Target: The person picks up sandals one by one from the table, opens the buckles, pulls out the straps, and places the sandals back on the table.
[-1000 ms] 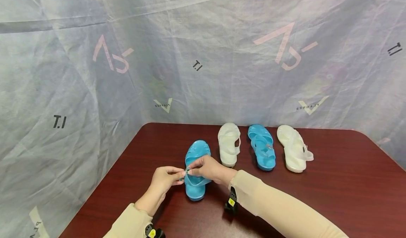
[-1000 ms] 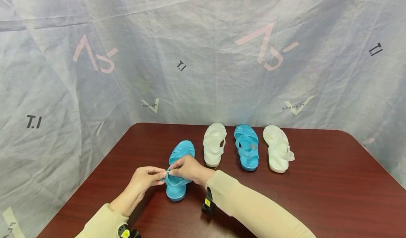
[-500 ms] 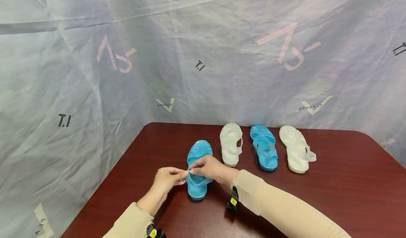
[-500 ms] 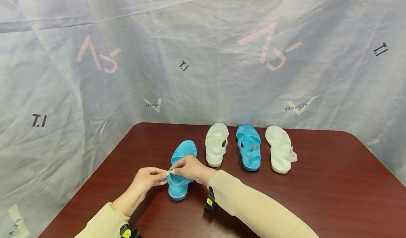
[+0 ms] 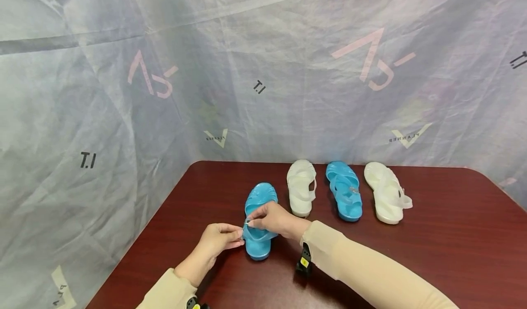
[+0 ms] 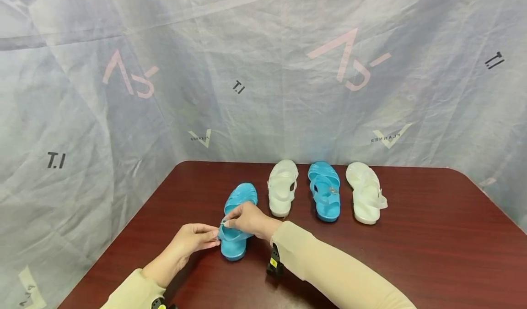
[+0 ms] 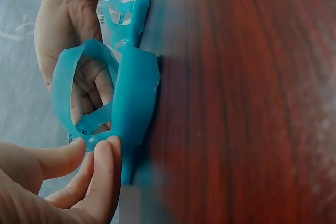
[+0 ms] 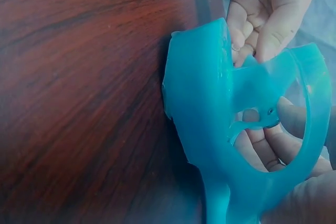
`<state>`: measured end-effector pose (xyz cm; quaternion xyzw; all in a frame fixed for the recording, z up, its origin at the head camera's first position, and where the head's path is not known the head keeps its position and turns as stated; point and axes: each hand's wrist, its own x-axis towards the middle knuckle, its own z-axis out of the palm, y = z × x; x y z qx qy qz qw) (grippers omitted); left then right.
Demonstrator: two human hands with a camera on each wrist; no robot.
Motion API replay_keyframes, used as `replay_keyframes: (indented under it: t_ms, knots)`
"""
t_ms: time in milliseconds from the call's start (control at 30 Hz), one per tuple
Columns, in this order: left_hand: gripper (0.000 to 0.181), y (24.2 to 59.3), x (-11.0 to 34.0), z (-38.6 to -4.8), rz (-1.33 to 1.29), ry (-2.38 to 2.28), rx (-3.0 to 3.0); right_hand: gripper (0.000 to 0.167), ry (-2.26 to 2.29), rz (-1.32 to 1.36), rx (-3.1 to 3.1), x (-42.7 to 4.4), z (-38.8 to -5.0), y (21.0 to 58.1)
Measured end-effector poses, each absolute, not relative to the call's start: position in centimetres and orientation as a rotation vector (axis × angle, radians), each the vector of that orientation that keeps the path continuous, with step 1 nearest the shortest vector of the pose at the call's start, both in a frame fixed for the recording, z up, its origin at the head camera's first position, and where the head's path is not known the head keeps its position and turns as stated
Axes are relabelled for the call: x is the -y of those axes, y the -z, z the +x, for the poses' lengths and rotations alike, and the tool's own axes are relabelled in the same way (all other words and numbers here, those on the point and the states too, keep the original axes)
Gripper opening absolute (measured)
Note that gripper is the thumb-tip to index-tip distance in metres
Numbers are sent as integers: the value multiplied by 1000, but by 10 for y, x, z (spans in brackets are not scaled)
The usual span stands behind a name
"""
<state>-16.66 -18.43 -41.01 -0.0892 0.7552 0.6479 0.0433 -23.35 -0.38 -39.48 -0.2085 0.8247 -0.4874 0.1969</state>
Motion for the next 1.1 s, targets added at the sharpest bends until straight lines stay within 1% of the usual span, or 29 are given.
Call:
replay_keyframes:
  t_ms: [733,1100]
  knots:
    - [8,400,174,-174,-274,-1751,-2642,25,1402,-573,-2216,0,-237,395]
    - [11,400,173,-173,-270,-1783,-2642,26,1425,-556,-2223,0,-239,399]
